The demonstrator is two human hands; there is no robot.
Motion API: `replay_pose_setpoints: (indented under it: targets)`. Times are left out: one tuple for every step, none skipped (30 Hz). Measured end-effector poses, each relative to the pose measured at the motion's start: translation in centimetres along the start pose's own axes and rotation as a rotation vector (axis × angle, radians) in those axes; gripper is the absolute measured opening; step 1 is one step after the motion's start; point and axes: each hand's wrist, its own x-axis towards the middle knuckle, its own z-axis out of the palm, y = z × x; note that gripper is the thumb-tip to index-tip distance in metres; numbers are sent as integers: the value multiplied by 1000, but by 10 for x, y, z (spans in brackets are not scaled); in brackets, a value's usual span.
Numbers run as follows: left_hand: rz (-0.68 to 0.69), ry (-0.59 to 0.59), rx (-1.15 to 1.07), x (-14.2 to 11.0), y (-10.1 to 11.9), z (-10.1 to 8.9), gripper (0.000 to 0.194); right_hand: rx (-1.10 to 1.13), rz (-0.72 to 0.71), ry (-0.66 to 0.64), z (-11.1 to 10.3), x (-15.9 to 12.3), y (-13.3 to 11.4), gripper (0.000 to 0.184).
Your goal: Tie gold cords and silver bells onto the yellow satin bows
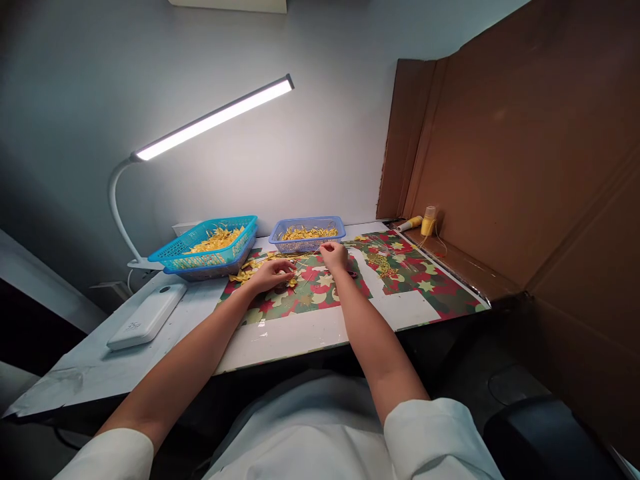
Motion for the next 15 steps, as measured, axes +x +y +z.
replay_pose_setpoints:
  targets:
    - [-5,-1,-2,0,0,0,33,-25,2,9,-1,0,1,12]
    - [-12,-1,-6,0,1,-1,33,-48,5,16,-2,1,3,12]
    - [-18,-1,-10,-1,1,-1,33,-70,6,21,-3,1,4,12]
    - [-22,-1,-14,-1,2,-1,33,-89,8,25,-3,1,5,13]
    - [-22,0,-18,-1,3,-2,33,-108,7,25,-4,1,6,14]
    - [-19,1,-20,-2,3,-2,33,-126,5,21,-4,1,6,14]
    - [-15,2,-21,-2,4,-2,33,-145,1,12,-4,1,7,14]
    - [-13,5,-21,-2,4,-2,33,-165,-6,-5,-4,1,6,13]
    - [-13,3,-22,-2,4,-2,33,-187,-16,-25,-4,0,5,11]
    - [-17,2,-24,-3,4,-2,34,-209,-27,-47,-3,-2,3,8]
    - [-25,1,-29,-3,4,-2,35,-227,-38,-65,-3,-4,-1,9]
    - [-34,1,-36,-3,3,-2,36,-248,-58,-83,-2,-7,-5,13]
    - [-42,2,-47,-3,3,-1,37,-272,-92,-106,-2,-10,-10,18]
    - [-48,3,-58,-3,2,-1,38,-296,-140,-137,-1,-14,-15,22]
    - [-51,6,-71,-3,2,-1,39,-335,-212,-190,1,-18,-21,24]
